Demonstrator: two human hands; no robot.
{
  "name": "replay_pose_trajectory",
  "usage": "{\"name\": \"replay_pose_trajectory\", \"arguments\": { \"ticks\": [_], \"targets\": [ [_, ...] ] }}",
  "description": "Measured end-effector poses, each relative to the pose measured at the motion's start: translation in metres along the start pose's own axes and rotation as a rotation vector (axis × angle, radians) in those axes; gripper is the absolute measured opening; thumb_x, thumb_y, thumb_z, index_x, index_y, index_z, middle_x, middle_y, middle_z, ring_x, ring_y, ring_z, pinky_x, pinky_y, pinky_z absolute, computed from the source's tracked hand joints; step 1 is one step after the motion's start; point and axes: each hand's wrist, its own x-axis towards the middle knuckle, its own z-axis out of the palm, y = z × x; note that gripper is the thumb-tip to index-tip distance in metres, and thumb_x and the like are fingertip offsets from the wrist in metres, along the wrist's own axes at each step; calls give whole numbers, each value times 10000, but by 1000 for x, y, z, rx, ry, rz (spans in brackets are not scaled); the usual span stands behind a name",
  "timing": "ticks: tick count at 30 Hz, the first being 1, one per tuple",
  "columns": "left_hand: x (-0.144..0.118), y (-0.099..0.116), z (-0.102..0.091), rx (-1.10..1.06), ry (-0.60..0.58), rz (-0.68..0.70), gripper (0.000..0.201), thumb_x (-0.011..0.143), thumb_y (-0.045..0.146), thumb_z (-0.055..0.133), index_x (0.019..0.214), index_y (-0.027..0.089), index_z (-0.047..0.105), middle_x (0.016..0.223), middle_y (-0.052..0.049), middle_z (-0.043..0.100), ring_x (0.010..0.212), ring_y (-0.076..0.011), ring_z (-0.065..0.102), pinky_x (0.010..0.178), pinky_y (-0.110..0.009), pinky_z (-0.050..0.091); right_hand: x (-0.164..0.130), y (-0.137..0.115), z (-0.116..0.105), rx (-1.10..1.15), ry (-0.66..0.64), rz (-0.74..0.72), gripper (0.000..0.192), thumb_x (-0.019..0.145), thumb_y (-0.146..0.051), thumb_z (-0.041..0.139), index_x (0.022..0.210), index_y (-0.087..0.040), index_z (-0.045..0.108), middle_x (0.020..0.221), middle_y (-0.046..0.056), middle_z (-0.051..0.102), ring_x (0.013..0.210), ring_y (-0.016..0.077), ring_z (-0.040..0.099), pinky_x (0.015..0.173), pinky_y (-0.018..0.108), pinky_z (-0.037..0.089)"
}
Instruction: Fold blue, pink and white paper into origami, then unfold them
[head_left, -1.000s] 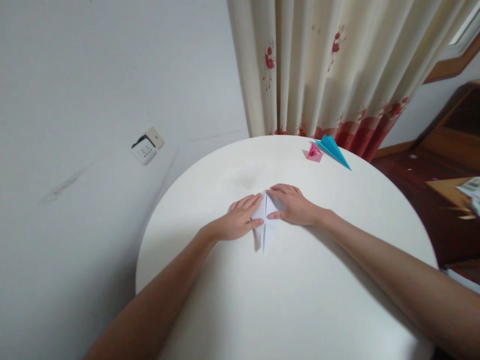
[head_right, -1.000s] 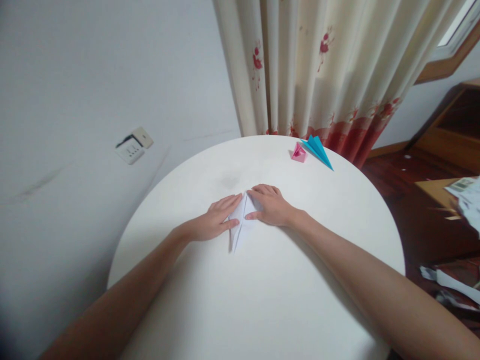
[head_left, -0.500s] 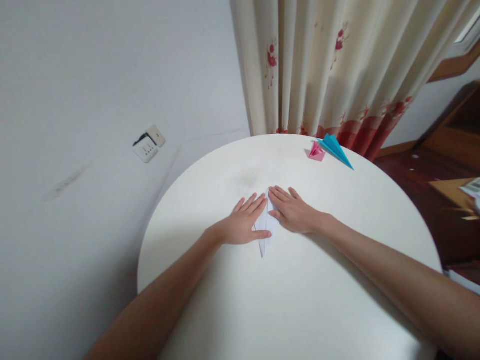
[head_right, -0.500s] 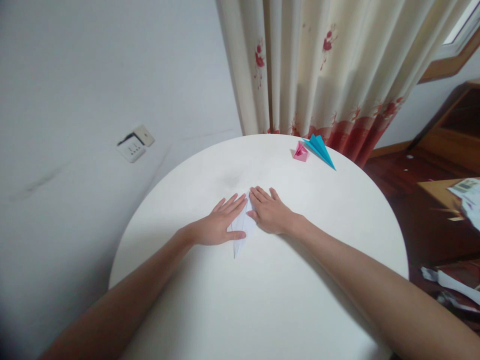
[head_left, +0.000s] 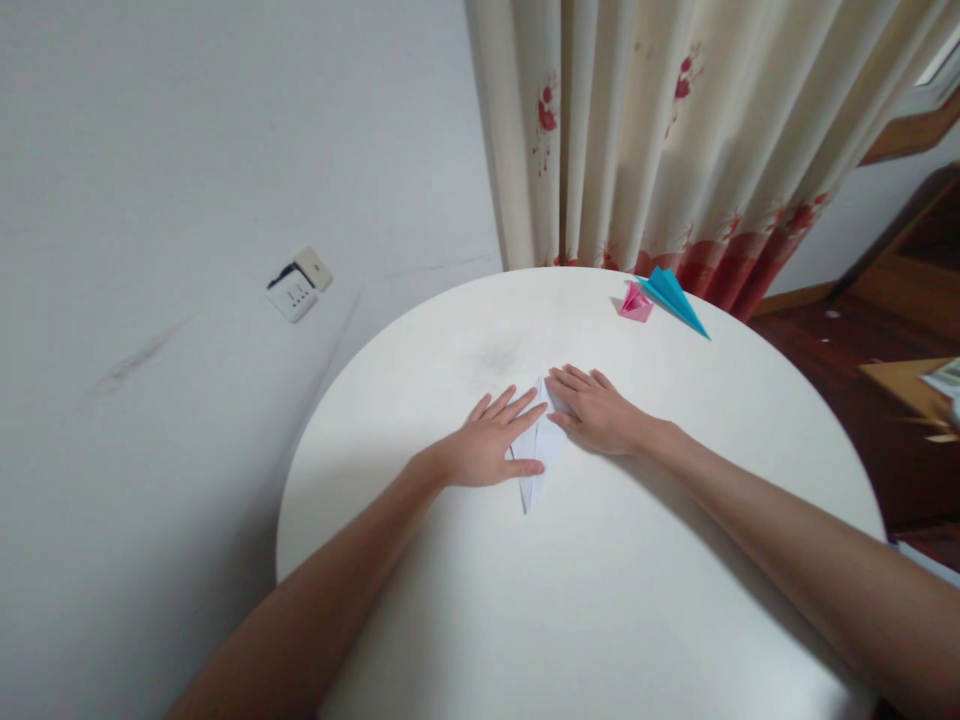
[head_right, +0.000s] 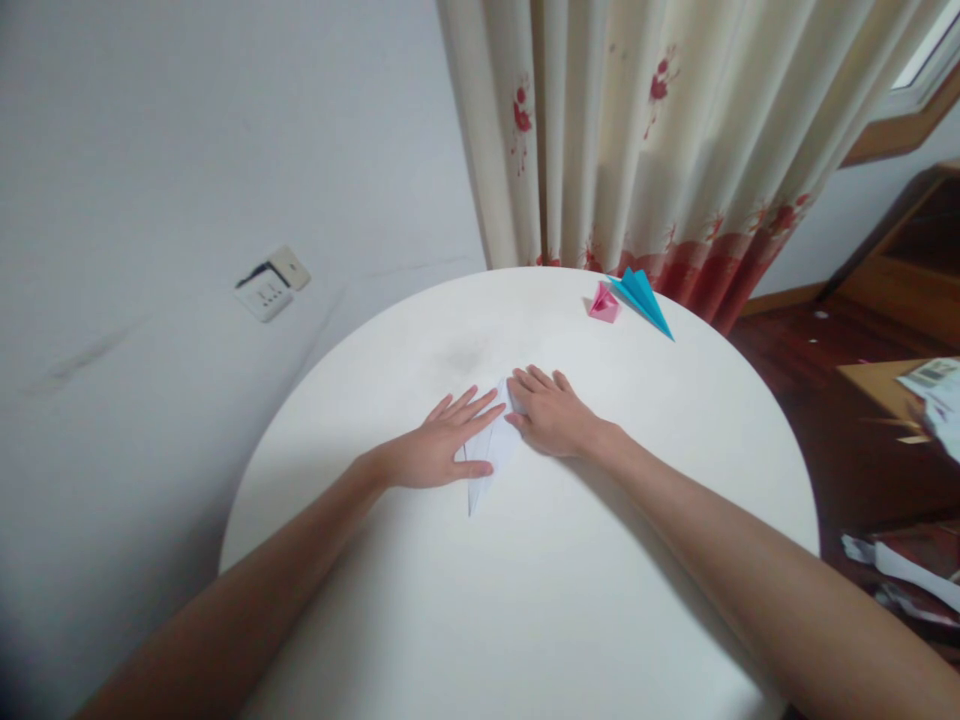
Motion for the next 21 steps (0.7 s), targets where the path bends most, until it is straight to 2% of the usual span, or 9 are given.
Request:
{"name": "replay_pose_trajectory", "arguments": {
  "ticks": [4, 7, 11, 14, 17, 21],
  "targets": [
    [1, -2, 2, 12, 19, 19, 886, 859, 748, 400, 1560, 257, 171, 1640, -73, 116, 1512, -308, -15, 1197, -523, -14, 0, -6, 0, 29, -4, -71, 574, 1015, -486, 236, 1537, -254, 290, 1616, 110, 222, 1495, 329, 147, 1142, 643, 210],
    [0, -2, 1, 9, 19, 25, 842, 864, 727, 426, 1549, 287, 212, 1641, -59, 124, 1511, -314, -5, 1196, -523, -12, 1, -5, 1, 26, -2, -58, 597, 1009, -535, 203, 1530, -265, 314, 1618, 112, 212, 1496, 337, 134, 1148, 638, 191],
    [-3, 3, -4, 15, 2, 23, 796, 900, 675, 414, 1559, 329, 132, 1644, -38, 94, 1509, -323, -34, 1171, -582, -53, 3, 3, 0, -17, 11, 3, 584, 1004, -554, 206, 1510, -304, 355, 1622, 111, 200, 1492, 353, 134, 1143, 644, 180],
    [-4, 11, -4, 59, 10, 37, 677, 973, 557, 336, 1561, 288, 136, 1639, -55, 112, 1514, -286, -22, 1166, -578, -83, 5, 7, 0, -31, 15, 43, 583, 1003, -556, 196, 1514, -316, 345, 1622, 113, 203, 1493, 349, 135, 1143, 635, 185],
    [-1, 19, 2, 98, 64, 70, 588, 1022, 444, 200, 1560, 213, 147, 1637, -83, 114, 1518, -217, 14, 1193, -497, -62, 7, 8, 0, -41, 18, 101, 586, 1006, -543, 189, 1522, -302, 329, 1622, 116, 203, 1492, 352, 136, 1146, 637, 176],
    [4, 23, 11, 109, 80, 82, 693, 1004, 545, 188, 1566, 155, 74, 1637, -117, 57, 1518, -212, -1, 1206, -452, -5, 8, 9, 1, -47, 36, 161, 583, 1005, -534, 204, 1524, -297, 323, 1625, 109, 195, 1490, 364, 136, 1142, 650, 170]
  ]
}}
